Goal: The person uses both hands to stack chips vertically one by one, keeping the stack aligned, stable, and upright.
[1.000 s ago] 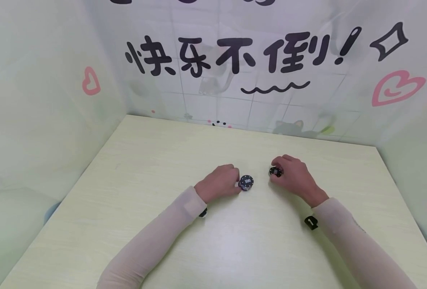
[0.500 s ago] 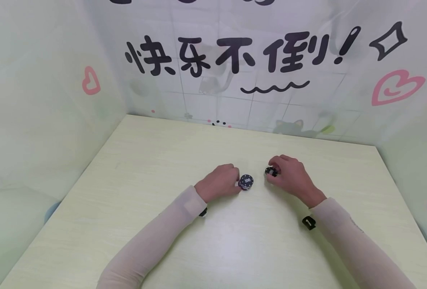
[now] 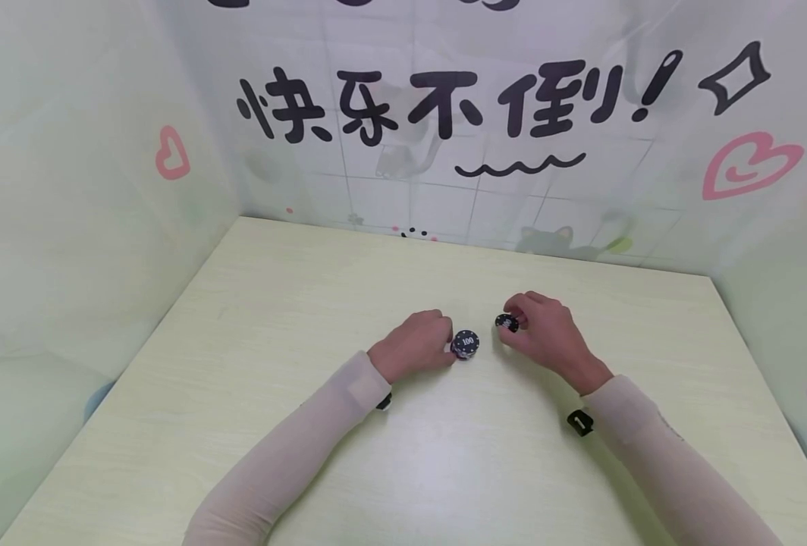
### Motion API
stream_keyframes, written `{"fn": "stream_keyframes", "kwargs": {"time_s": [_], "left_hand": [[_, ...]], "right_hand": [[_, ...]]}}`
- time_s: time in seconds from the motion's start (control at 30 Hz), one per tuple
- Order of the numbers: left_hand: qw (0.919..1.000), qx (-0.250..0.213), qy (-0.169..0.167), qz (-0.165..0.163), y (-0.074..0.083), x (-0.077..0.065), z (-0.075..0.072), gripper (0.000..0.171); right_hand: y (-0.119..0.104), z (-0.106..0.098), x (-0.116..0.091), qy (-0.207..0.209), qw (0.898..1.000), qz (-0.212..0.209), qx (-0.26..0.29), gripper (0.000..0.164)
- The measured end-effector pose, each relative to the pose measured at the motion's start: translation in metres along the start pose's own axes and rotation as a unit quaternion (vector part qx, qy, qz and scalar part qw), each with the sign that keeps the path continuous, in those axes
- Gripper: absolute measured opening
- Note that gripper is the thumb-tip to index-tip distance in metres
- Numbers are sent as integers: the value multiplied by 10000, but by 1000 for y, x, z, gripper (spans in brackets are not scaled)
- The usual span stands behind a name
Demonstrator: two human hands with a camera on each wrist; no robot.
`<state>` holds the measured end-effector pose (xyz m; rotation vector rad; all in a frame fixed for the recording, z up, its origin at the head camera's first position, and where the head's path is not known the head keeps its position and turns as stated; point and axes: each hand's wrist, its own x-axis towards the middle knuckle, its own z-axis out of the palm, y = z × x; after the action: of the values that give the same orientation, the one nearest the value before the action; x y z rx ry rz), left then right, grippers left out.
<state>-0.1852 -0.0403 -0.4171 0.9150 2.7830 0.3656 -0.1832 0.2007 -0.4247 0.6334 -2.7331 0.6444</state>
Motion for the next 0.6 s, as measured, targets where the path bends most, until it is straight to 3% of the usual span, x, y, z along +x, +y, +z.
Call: {"fn": "stream_keyframes", "kwargs": {"time_s": [0.6], "left_hand": [[10000,37,-47,-67,0,1,0,22]], "right_hand": [[-15,3,2,-221,9996,38,143,25]]}}
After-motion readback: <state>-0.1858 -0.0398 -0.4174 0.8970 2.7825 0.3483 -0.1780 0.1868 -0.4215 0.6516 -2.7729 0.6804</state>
